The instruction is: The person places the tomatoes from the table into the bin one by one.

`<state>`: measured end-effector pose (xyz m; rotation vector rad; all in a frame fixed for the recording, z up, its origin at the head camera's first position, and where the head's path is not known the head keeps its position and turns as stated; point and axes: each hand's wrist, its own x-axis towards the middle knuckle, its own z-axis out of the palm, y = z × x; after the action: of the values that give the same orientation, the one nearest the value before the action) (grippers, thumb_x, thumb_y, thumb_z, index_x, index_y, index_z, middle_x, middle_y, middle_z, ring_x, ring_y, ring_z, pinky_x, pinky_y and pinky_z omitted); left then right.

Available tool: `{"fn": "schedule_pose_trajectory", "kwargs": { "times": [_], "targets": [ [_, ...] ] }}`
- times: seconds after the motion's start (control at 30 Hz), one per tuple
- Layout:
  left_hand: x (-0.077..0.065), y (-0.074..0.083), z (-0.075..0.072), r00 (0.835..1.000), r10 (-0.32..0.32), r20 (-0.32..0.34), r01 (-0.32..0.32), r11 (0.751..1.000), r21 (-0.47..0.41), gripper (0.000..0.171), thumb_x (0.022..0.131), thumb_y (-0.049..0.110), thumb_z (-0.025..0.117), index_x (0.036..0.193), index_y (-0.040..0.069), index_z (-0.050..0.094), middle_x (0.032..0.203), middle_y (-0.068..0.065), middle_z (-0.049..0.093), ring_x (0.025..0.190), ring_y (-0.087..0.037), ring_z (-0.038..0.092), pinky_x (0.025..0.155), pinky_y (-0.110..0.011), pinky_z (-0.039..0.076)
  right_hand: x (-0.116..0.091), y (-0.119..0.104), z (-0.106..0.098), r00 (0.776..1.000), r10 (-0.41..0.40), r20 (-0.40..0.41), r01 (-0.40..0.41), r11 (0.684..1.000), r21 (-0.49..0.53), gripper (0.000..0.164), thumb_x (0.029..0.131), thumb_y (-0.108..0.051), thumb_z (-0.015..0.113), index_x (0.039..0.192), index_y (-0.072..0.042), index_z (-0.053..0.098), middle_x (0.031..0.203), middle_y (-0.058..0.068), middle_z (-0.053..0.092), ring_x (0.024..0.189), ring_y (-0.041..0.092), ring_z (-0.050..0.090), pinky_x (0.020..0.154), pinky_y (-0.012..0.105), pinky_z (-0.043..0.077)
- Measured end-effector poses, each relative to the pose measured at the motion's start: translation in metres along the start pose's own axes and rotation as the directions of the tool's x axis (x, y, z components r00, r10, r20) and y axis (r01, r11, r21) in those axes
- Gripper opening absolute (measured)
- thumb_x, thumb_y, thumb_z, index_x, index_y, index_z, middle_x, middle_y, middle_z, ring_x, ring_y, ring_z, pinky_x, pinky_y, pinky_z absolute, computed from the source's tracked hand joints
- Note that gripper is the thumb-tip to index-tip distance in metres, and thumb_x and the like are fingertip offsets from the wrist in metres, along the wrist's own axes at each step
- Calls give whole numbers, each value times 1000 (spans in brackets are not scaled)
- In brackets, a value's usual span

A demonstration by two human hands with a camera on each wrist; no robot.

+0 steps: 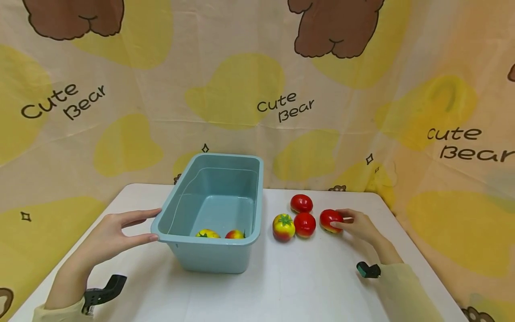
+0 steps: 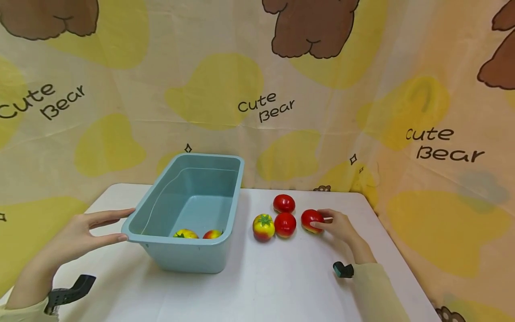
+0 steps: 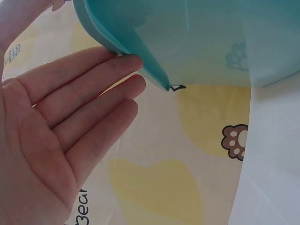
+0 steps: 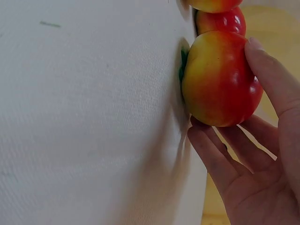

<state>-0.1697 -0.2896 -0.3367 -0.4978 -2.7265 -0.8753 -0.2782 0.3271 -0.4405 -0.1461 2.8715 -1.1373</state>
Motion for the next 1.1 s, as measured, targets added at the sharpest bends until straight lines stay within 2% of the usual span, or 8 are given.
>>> {"fn": "schedule_pose_trajectory", "kwargs": {
  "times": [0.3, 0.47, 0.53, 0.67, 0.73, 0.97, 1.1],
  "targets": [
    [0, -1, 0, 1000, -3, 0, 3, 1000, 5, 53, 76, 38, 78, 125, 37, 60, 122, 12, 65, 107, 8, 54, 84, -17, 45, 0, -1, 3, 1000, 6, 7, -6, 1000, -29, 71, 81, -50, 70, 132, -4, 53, 128, 21, 57, 109, 37, 58, 88, 45, 52],
    [1, -3, 0, 1000, 25, -10, -25, 1000, 0, 53, 76, 35, 80, 125, 36, 60, 122, 10, 65, 107, 12, 51, 84, -11, 44, 0, 0, 2, 1000, 13, 4, -13, 999, -33, 72, 81, -52, 69, 132, -5, 53, 128, 21, 57, 109, 36, 58, 89, 45, 52],
    [1, -3, 0, 1000, 19, -6, -19, 1000, 3, 53, 76, 35, 79, 125, 36, 60, 122, 10, 65, 109, 6, 54, 85, -13, 44, 0, -1, 2, 1000, 20, 4, -20, 999, -27, 72, 80, -52, 70, 132, -6, 53, 128, 20, 57, 109, 35, 58, 89, 45, 52],
    [0, -1, 0, 1000, -14, 9, 14, 1000, 15, 53, 77, 39, 78, 127, 38, 59, 123, 11, 64, 111, -18, 61, 85, -23, 46, 0, -1, 3, 1000, 15, 8, -15, 1000, -24, 71, 81, -51, 70, 132, -5, 53, 128, 20, 57, 108, 36, 58, 88, 45, 52],
    [-1, 0, -1, 1000, -19, 10, 19, 1000, 18, 53, 77, 39, 77, 127, 37, 59, 124, 11, 64, 111, -26, 61, 85, -25, 46, 0, 0, 3, 1000, 14, 9, -14, 1000, -22, 71, 81, -51, 70, 132, -5, 53, 128, 20, 57, 109, 36, 58, 88, 45, 52],
    [-1, 0, -1, 1000, -10, 4, 10, 1000, 9, 53, 76, 38, 78, 126, 37, 60, 123, 11, 64, 108, 3, 56, 85, -18, 44, 1, 0, 2, 1000, 13, 6, -13, 1000, -19, 72, 81, -53, 69, 133, -5, 52, 129, 20, 56, 110, 36, 58, 88, 45, 52],
    [0, -1, -1, 1000, -10, 8, 10, 1000, 12, 53, 76, 39, 78, 126, 37, 60, 123, 11, 64, 109, -2, 57, 85, -20, 46, 1, 1, 3, 1000, 16, 8, -16, 1000, -17, 72, 80, -53, 69, 133, -6, 52, 129, 20, 57, 109, 35, 58, 88, 45, 53]
  ]
}}
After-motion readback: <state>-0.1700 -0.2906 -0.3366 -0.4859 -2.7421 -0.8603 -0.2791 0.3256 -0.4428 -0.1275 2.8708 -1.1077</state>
